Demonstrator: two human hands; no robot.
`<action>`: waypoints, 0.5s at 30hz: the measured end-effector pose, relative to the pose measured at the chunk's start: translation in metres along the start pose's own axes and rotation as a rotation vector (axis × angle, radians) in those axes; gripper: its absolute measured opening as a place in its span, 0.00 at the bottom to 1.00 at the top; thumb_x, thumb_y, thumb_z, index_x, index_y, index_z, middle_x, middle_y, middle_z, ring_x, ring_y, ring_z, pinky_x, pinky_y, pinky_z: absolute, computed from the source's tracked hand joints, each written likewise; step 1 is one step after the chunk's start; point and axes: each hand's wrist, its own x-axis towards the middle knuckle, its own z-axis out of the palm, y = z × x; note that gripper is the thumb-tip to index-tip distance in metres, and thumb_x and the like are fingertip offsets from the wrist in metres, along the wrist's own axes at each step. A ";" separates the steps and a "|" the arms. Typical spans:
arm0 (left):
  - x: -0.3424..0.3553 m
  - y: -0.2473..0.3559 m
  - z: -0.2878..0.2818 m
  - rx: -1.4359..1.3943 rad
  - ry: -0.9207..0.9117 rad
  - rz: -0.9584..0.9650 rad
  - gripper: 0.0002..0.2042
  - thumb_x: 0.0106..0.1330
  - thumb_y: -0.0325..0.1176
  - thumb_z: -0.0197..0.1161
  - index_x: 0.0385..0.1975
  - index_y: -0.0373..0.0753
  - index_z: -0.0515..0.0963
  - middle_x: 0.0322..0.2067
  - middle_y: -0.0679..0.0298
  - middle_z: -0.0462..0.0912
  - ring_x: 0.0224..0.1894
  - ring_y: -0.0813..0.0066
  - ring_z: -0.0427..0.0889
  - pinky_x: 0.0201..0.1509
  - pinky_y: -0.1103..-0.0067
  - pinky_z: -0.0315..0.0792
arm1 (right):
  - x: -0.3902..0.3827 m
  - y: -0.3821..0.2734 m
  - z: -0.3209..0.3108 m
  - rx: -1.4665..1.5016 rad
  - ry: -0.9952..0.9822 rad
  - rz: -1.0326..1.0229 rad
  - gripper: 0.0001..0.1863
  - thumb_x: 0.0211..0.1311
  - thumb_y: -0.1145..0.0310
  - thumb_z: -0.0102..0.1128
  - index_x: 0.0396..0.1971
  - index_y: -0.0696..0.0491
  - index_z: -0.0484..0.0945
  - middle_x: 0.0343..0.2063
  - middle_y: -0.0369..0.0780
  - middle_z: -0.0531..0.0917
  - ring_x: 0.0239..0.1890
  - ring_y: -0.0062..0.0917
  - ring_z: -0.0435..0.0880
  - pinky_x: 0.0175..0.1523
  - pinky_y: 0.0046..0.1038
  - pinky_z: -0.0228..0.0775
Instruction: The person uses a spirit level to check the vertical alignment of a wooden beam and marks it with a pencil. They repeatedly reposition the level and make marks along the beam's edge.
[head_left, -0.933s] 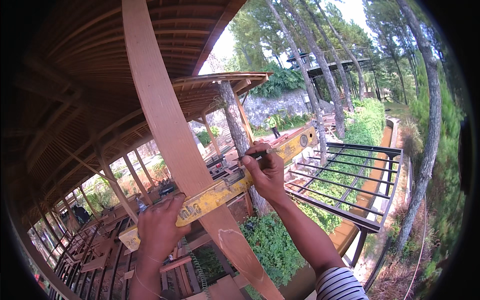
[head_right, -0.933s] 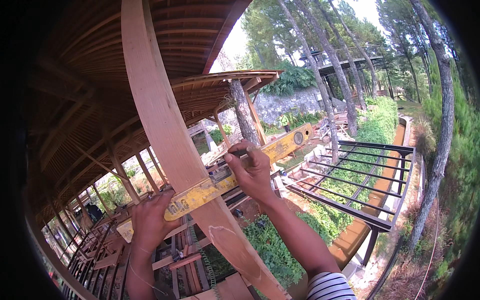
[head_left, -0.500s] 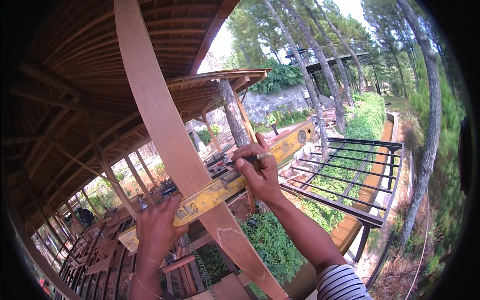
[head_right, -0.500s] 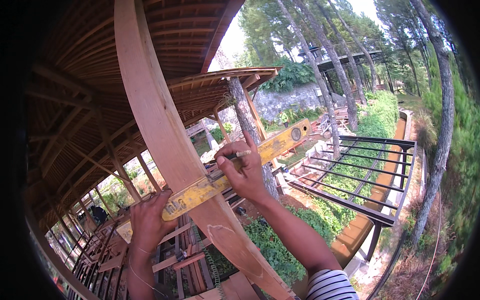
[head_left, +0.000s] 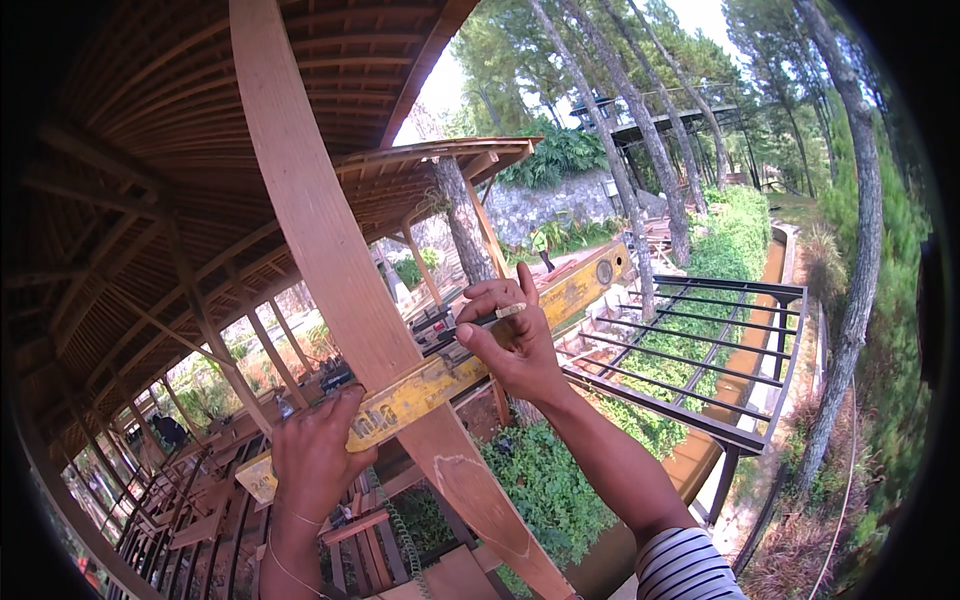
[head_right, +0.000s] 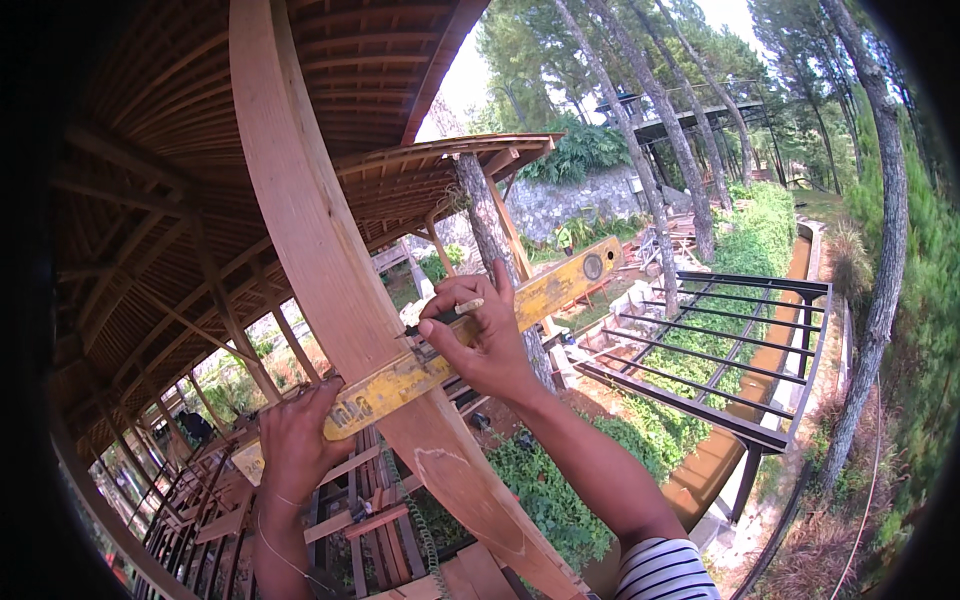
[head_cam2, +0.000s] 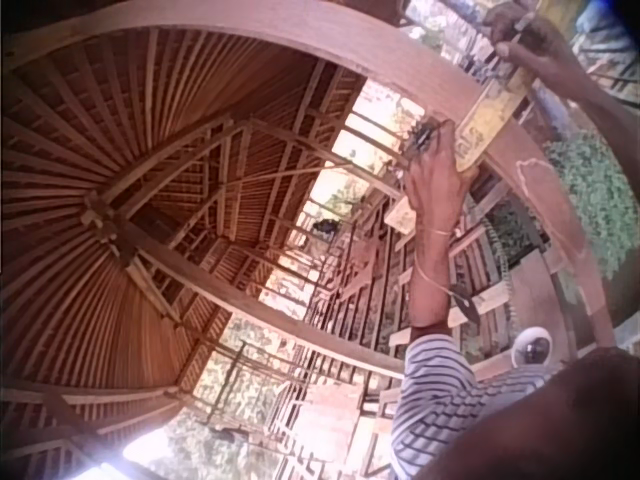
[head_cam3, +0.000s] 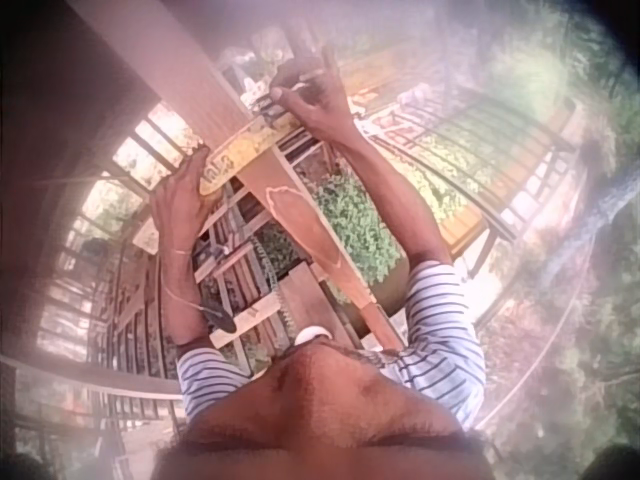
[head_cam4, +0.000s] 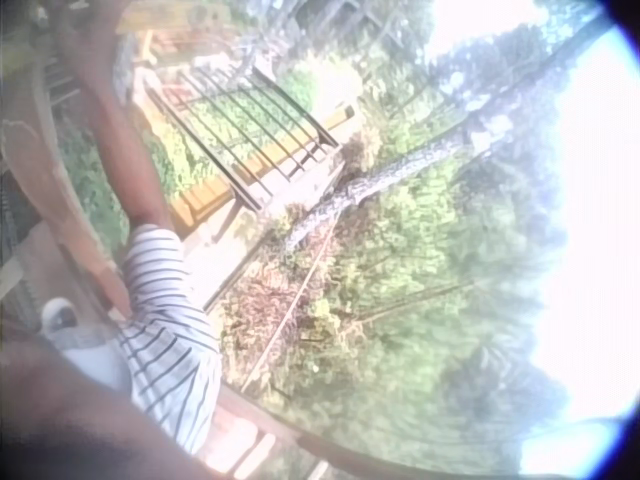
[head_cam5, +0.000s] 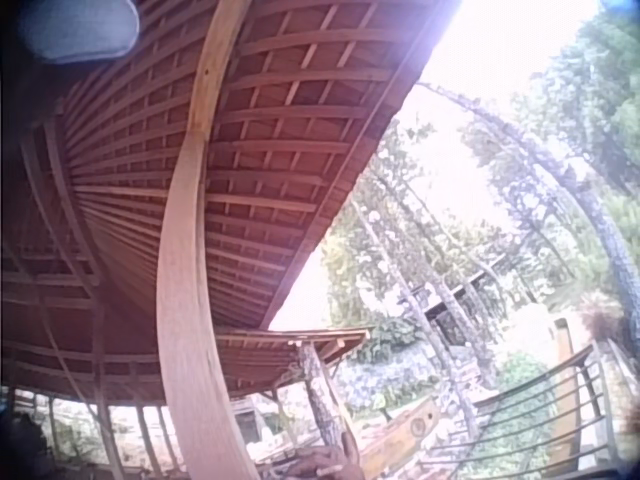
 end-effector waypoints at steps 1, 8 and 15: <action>0.000 0.000 0.000 0.001 0.006 0.004 0.31 0.43 0.37 0.78 0.51 0.45 0.75 0.42 0.61 0.86 0.38 0.55 0.86 0.40 0.66 0.79 | 0.000 0.000 0.000 -0.009 0.003 -0.005 0.06 0.58 0.63 0.69 0.32 0.48 0.83 0.37 0.34 0.80 0.54 0.27 0.77 0.77 0.54 0.25; -0.003 -0.007 0.005 -0.038 -0.006 -0.001 0.31 0.44 0.37 0.77 0.52 0.45 0.76 0.44 0.62 0.86 0.41 0.58 0.86 0.43 0.67 0.79 | 0.001 -0.004 0.007 -0.036 -0.005 0.006 0.07 0.56 0.63 0.70 0.30 0.48 0.83 0.36 0.35 0.81 0.53 0.26 0.78 0.77 0.53 0.25; -0.005 -0.012 0.009 -0.005 -0.039 -0.011 0.31 0.47 0.42 0.75 0.55 0.47 0.76 0.43 0.62 0.86 0.40 0.56 0.86 0.41 0.63 0.77 | 0.002 -0.008 0.002 -0.035 -0.026 0.016 0.07 0.54 0.64 0.72 0.29 0.49 0.85 0.38 0.36 0.81 0.53 0.26 0.78 0.77 0.50 0.26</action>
